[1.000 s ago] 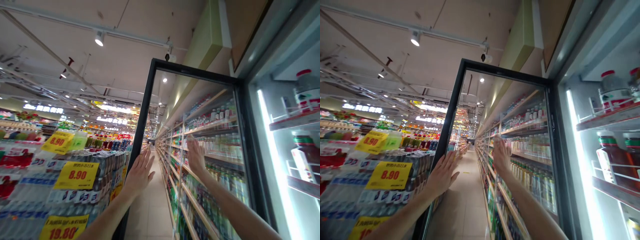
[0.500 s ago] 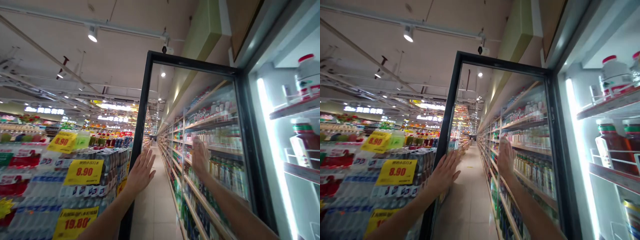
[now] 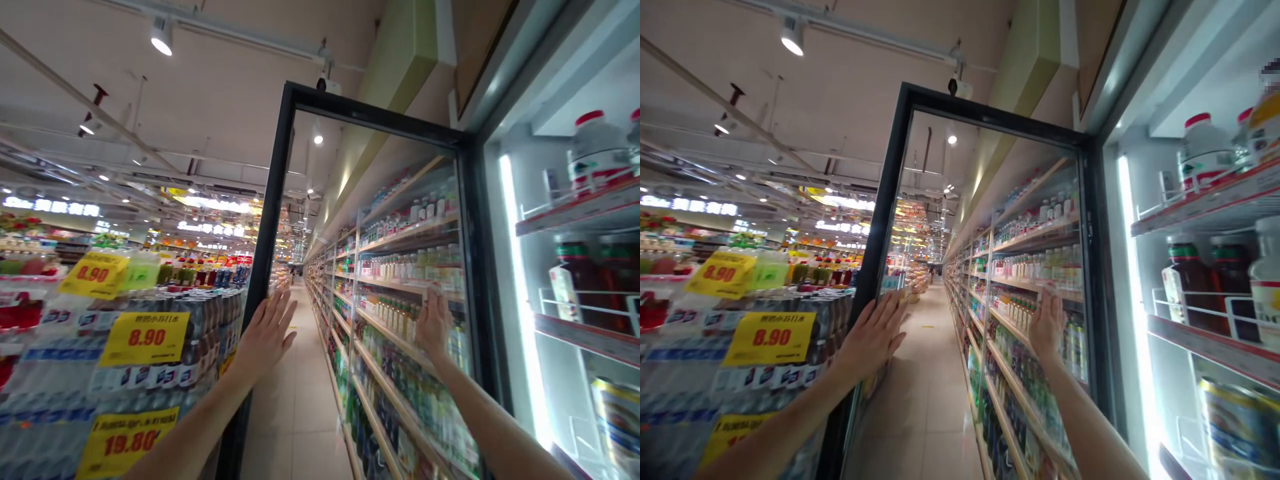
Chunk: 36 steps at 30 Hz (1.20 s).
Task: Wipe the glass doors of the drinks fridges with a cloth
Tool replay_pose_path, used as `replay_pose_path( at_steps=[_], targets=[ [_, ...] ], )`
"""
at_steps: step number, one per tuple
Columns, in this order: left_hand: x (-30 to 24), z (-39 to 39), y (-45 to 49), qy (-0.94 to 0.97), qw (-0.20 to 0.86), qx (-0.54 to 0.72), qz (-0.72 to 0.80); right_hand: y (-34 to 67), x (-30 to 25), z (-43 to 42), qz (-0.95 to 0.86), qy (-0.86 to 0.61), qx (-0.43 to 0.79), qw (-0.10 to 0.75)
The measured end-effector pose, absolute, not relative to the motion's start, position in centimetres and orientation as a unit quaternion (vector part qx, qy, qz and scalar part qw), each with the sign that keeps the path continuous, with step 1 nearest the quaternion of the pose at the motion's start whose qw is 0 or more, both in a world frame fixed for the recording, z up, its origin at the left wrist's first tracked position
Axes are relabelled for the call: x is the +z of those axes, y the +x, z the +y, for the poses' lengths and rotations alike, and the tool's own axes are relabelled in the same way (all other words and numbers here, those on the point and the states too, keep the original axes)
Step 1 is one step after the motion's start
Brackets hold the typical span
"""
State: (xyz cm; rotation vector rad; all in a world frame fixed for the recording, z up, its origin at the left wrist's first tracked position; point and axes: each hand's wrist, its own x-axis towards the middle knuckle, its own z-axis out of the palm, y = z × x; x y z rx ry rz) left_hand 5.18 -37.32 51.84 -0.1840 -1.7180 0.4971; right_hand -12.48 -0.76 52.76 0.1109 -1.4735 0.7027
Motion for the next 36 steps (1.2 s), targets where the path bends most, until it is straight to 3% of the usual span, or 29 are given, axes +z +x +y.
replay_pose_path(
  at_steps=[5, 12, 17, 23, 28, 33, 36],
  targets=[
    [51.9, -37.5, 4.7, -0.091, 0.627, 0.209, -0.745, -12.8, 51.5, 0.7, -0.624, 0.006, 0.318, 0.713],
    [51.8, -37.9, 3.9, -0.081, 0.625, 0.208, -0.748, -11.2, 52.3, -6.0, -0.663, 0.325, 0.063, 0.672],
    [51.9, -37.8, 4.0, -0.071, 0.608, 0.220, -0.760, -11.7, 54.0, -5.3, -0.641, 0.097, 0.236, 0.724],
    [51.8, -37.9, 4.0, -0.068, 0.610, 0.232, -0.755, -9.8, 54.1, -10.3, -0.637, 0.367, 0.010, 0.678],
    [51.7, -38.1, 4.0, -0.071, 0.612, 0.237, -0.751, -8.5, 56.3, -12.2, -0.645, 0.207, 0.136, 0.723],
    [51.6, -38.1, 4.4, -0.100, 0.616, 0.238, -0.744, -7.3, 53.3, -14.6, -0.568, 0.457, -0.055, 0.682],
    [51.6, -38.2, 4.5, -0.123, 0.647, 0.221, -0.719, -7.0, 55.1, -16.0, -0.589, 0.396, 0.011, 0.704]
  ],
)
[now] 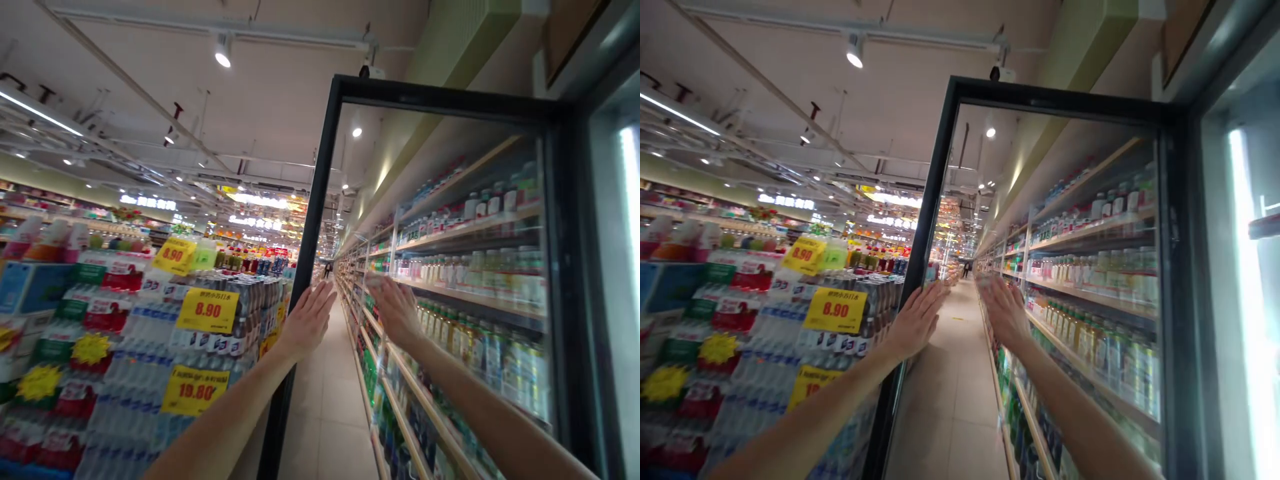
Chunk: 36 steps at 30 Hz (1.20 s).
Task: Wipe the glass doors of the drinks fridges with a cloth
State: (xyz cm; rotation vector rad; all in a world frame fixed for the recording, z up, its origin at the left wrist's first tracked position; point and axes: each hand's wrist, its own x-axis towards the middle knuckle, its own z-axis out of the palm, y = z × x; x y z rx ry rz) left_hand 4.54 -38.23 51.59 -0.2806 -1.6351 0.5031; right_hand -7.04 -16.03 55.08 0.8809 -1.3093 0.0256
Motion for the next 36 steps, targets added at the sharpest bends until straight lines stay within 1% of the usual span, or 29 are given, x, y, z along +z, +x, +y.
replay_pose_path(
  at_steps=[2, 4, 7, 9, 11, 13, 15, 17, 18, 19, 22, 23, 25, 27, 29, 31, 34, 36],
  targets=[
    [51.8, -38.4, 4.5, -0.121, 0.685, 0.177, -0.696, -6.9, 56.7, -17.2, -0.619, 0.328, 0.077, 0.710],
    [52.1, -38.6, 4.5, -0.093, 0.719, 0.116, -0.679, -6.5, 56.3, -18.5, -0.632, 0.340, 0.079, 0.692],
    [52.7, -39.0, 4.6, -0.052, 0.737, 0.050, -0.672, -5.3, 50.7, -20.1, -0.604, 0.479, -0.023, 0.637],
    [52.8, -39.3, 4.7, -0.051, 0.727, 0.045, -0.683, -4.6, 46.6, -20.6, -0.558, 0.576, -0.100, 0.589],
    [52.6, -39.7, 4.8, -0.056, 0.716, 0.064, -0.693, -4.4, 45.0, -20.9, -0.515, 0.625, -0.143, 0.569],
    [52.3, -39.9, 4.7, -0.048, 0.714, 0.084, -0.693, -4.7, 46.5, -21.1, -0.523, 0.599, -0.117, 0.595],
    [51.8, -39.9, 4.5, -0.031, 0.720, 0.102, -0.686, -5.1, 49.3, -21.3, -0.575, 0.501, -0.029, 0.646],
    [51.4, -39.6, 4.4, -0.019, 0.717, 0.126, -0.686, -5.3, 50.8, -21.2, -0.605, 0.415, 0.043, 0.678],
    [51.1, -39.3, 4.3, -0.025, 0.707, 0.146, -0.691, -5.4, 50.7, -21.0, -0.601, 0.412, 0.046, 0.684],
    [50.9, -39.0, 4.3, -0.039, 0.692, 0.169, -0.701, -5.5, 50.1, -20.5, -0.585, 0.439, 0.023, 0.681],
    [50.3, -38.0, 4.4, -0.075, 0.637, 0.225, -0.734, -6.3, 47.6, -17.5, -0.514, 0.566, -0.097, 0.637],
    [50.1, -37.7, 4.4, -0.073, 0.624, 0.230, -0.743, -6.8, 47.4, -16.1, -0.512, 0.570, -0.103, 0.635],
    [49.8, -37.1, 4.4, -0.053, 0.611, 0.224, -0.757, -7.9, 48.5, -13.3, -0.554, 0.489, -0.043, 0.672],
    [49.4, -36.6, 4.1, -0.036, 0.609, 0.212, -0.763, -8.8, 50.2, -11.2, -0.598, 0.348, 0.049, 0.720],
    [49.0, -36.0, 3.6, -0.021, 0.615, 0.195, -0.764, -8.9, 50.5, -10.4, -0.613, 0.274, 0.089, 0.736],
    [48.6, -35.6, 2.9, -0.008, 0.626, 0.177, -0.759, -8.4, 48.6, -11.0, -0.606, 0.316, 0.068, 0.727],
    [48.1, -35.4, 2.0, -0.007, 0.644, 0.165, -0.747, -7.7, 44.6, -12.4, -0.578, 0.451, 0.001, 0.680],
    [47.9, -35.5, 1.7, -0.018, 0.660, 0.161, -0.734, -8.0, 43.7, -12.2, -0.586, 0.446, 0.013, 0.676]
  ],
)
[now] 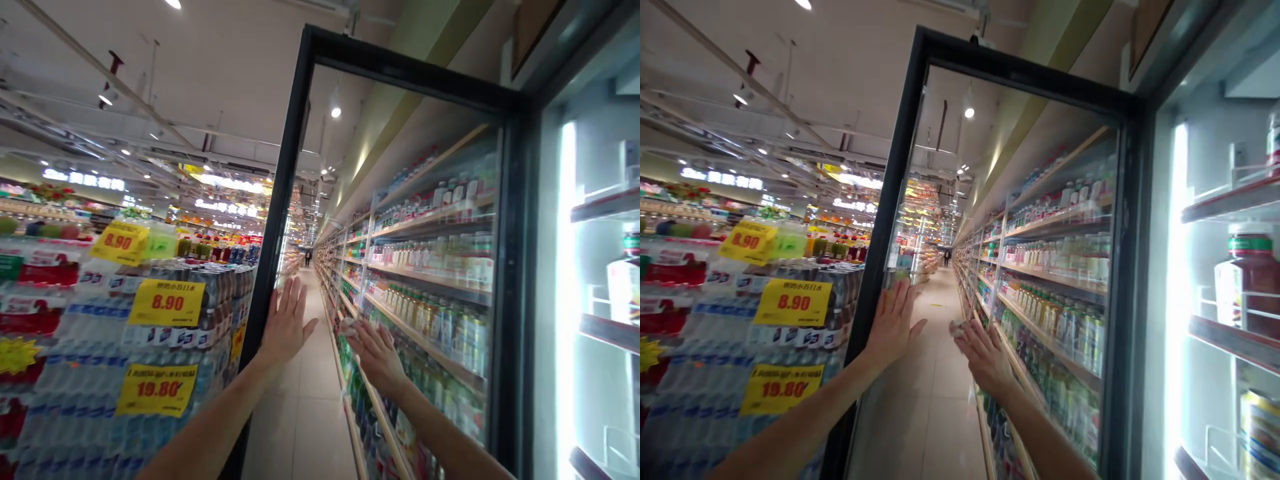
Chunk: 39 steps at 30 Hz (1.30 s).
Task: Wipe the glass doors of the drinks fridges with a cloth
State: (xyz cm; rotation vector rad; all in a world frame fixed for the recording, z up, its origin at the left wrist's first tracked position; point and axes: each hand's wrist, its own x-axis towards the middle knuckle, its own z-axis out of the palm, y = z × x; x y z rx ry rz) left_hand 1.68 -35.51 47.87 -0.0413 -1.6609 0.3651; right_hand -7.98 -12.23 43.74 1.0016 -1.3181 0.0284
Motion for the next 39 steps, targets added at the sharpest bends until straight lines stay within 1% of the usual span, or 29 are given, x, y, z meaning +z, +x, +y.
replay_pose_path(
  at_steps=[1, 3, 5, 7, 8, 10, 14, 15, 19, 20, 22, 25, 27, 28, 30, 32, 33, 37, 38, 39],
  targets=[
    [47.8, -35.6, 1.6, -0.024, 0.666, 0.159, -0.728, -8.4, 44.1, -11.6, -0.602, 0.402, 0.045, 0.688],
    [47.8, -35.7, 1.5, -0.033, 0.678, 0.153, -0.719, -9.7, 46.0, -9.4, -0.625, 0.271, 0.150, 0.717],
    [47.8, -35.7, 1.6, -0.041, 0.682, 0.149, -0.715, -10.9, 47.8, -6.9, -0.624, 0.152, 0.248, 0.725],
    [47.9, -35.7, 1.7, -0.047, 0.685, 0.144, -0.713, -11.4, 48.4, -5.3, -0.599, 0.085, 0.311, 0.733],
    [47.9, -35.7, 1.7, -0.048, 0.687, 0.142, -0.711, -11.3, 48.1, -4.9, -0.585, 0.070, 0.323, 0.741],
    [47.9, -35.6, 1.8, -0.050, 0.691, 0.141, -0.707, -10.9, 46.7, -5.1, -0.580, 0.086, 0.306, 0.750],
    [48.0, -35.6, 2.0, -0.061, 0.695, 0.138, -0.703, -10.8, 44.3, -4.4, -0.654, 0.243, 0.148, 0.701],
    [48.0, -35.5, 2.1, -0.063, 0.695, 0.134, -0.703, -11.2, 44.2, -3.3, -0.656, 0.242, 0.147, 0.700],
    [48.0, -35.3, 2.4, -0.070, 0.692, 0.120, -0.709, -12.7, 45.6, 0.6, -0.582, 0.081, 0.291, 0.755],
    [48.0, -35.2, 2.4, -0.071, 0.692, 0.118, -0.709, -12.7, 45.8, 0.5, -0.577, 0.069, 0.302, 0.756],
    [48.0, -35.3, 2.4, -0.069, 0.692, 0.119, -0.709, -12.1, 45.6, -1.5, -0.601, 0.107, 0.270, 0.745],
    [48.0, -35.5, 2.2, -0.064, 0.690, 0.131, -0.709, -10.5, 45.0, -5.8, -0.638, 0.243, 0.146, 0.716],
    [48.0, -35.7, 2.0, -0.058, 0.689, 0.137, -0.709, -9.9, 45.2, -7.2, -0.637, 0.285, 0.100, 0.709],
    [48.0, -35.7, 2.0, -0.056, 0.688, 0.139, -0.710, -9.9, 45.5, -7.3, -0.630, 0.269, 0.110, 0.720],
    [47.9, -35.8, 1.8, -0.053, 0.686, 0.143, -0.711, -10.2, 46.0, -6.9, -0.603, 0.192, 0.171, 0.756],
    [47.9, -35.8, 1.7, -0.052, 0.684, 0.146, -0.712, -10.2, 45.9, -6.9, -0.589, 0.143, 0.210, 0.767],
    [47.8, -35.9, 1.6, -0.051, 0.684, 0.148, -0.712, -10.0, 45.6, -7.3, -0.594, 0.163, 0.197, 0.762],
    [47.7, -35.9, 1.4, -0.045, 0.681, 0.147, -0.716, -8.4, 45.4, -10.4, -0.601, 0.398, 0.025, 0.693],
    [47.7, -35.9, 1.4, -0.045, 0.679, 0.144, -0.718, -8.1, 46.2, -11.0, -0.598, 0.411, 0.013, 0.688],
    [47.7, -35.9, 1.3, -0.045, 0.677, 0.140, -0.722, -8.0, 47.3, -11.4, -0.603, 0.391, 0.026, 0.695]
  ],
)
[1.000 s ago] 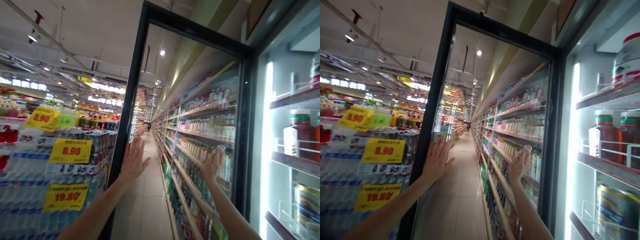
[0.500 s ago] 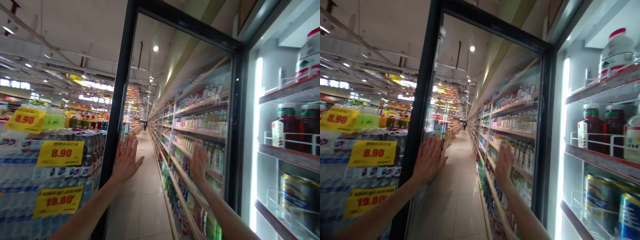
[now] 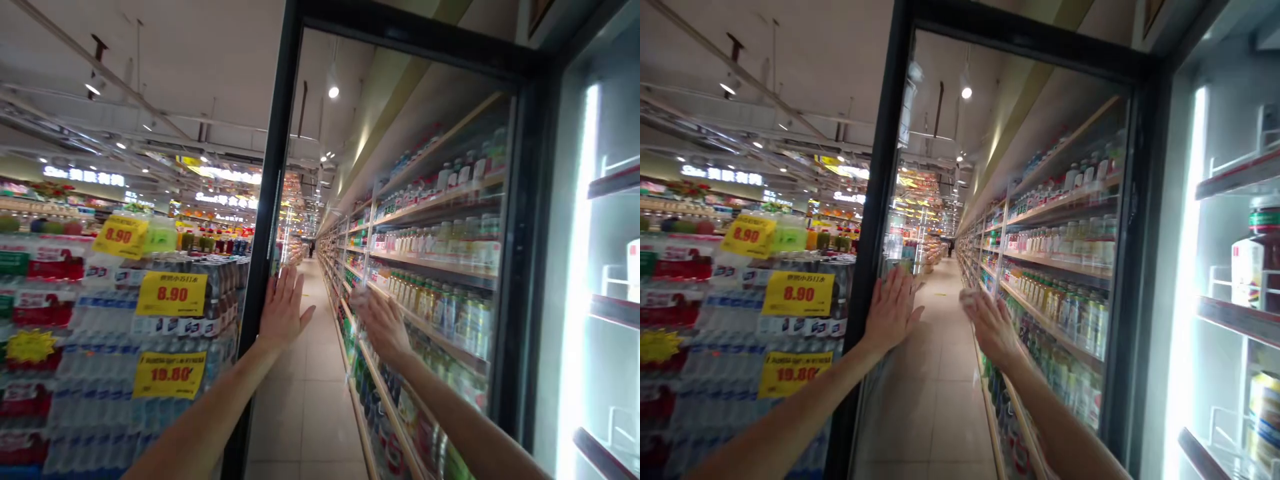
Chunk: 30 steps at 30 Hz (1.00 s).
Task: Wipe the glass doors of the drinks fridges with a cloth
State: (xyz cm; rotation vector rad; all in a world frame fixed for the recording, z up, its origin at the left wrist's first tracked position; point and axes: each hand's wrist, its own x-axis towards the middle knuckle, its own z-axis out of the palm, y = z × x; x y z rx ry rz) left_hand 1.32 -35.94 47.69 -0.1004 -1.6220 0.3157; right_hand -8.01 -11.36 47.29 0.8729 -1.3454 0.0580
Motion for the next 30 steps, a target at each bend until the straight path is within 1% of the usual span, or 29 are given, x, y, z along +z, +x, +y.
replay_pose_path(
  at_steps=[2, 4, 6, 9, 11, 15, 16, 18, 20, 22, 23, 26, 27, 28, 30],
  targets=[
    [47.7, -36.0, 1.3, -0.045, 0.670, 0.133, -0.729, -8.0, 49.5, -11.7, -0.620, 0.289, 0.092, 0.723],
    [47.7, -35.9, 1.3, -0.045, 0.665, 0.130, -0.734, -7.9, 50.1, -11.8, -0.627, 0.252, 0.115, 0.728],
    [47.7, -35.9, 1.4, -0.043, 0.661, 0.131, -0.737, -7.4, 48.4, -12.1, -0.626, 0.322, 0.072, 0.707],
    [47.7, -35.8, 1.4, -0.038, 0.662, 0.140, -0.735, -6.6, 44.9, -12.6, -0.583, 0.489, -0.023, 0.648],
    [47.7, -35.8, 1.4, -0.035, 0.662, 0.145, -0.735, -6.8, 44.8, -12.9, -0.585, 0.490, -0.016, 0.647],
    [47.6, -35.9, 1.3, -0.027, 0.664, 0.154, -0.731, -7.7, 48.2, -12.9, -0.626, 0.332, 0.088, 0.700],
    [47.6, -35.9, 1.4, -0.026, 0.663, 0.154, -0.732, -7.7, 48.3, -12.9, -0.624, 0.321, 0.093, 0.707],
    [47.6, -35.8, 1.4, -0.026, 0.660, 0.153, -0.735, -7.6, 47.2, -12.8, -0.604, 0.380, 0.048, 0.699],
    [47.6, -35.8, 1.4, -0.026, 0.658, 0.150, -0.738, -7.3, 45.7, -12.8, -0.574, 0.479, -0.026, 0.663],
    [47.6, -35.8, 1.4, -0.028, 0.660, 0.148, -0.736, -7.3, 45.9, -12.7, -0.567, 0.509, -0.051, 0.645],
    [47.6, -35.8, 1.4, -0.031, 0.663, 0.147, -0.734, -7.5, 46.8, -12.6, -0.579, 0.484, -0.033, 0.655],
    [47.7, -35.8, 1.4, -0.036, 0.669, 0.141, -0.729, -8.1, 50.8, -12.4, -0.622, 0.317, 0.091, 0.710],
    [47.7, -35.8, 1.4, -0.037, 0.670, 0.140, -0.728, -8.2, 51.6, -12.4, -0.625, 0.288, 0.111, 0.717],
    [47.7, -35.8, 1.5, -0.036, 0.671, 0.139, -0.727, -8.2, 52.0, -12.5, -0.625, 0.283, 0.114, 0.719],
    [47.7, -35.8, 1.5, -0.038, 0.673, 0.142, -0.725, -7.9, 51.0, -12.6, -0.608, 0.353, 0.065, 0.708]
  ],
)
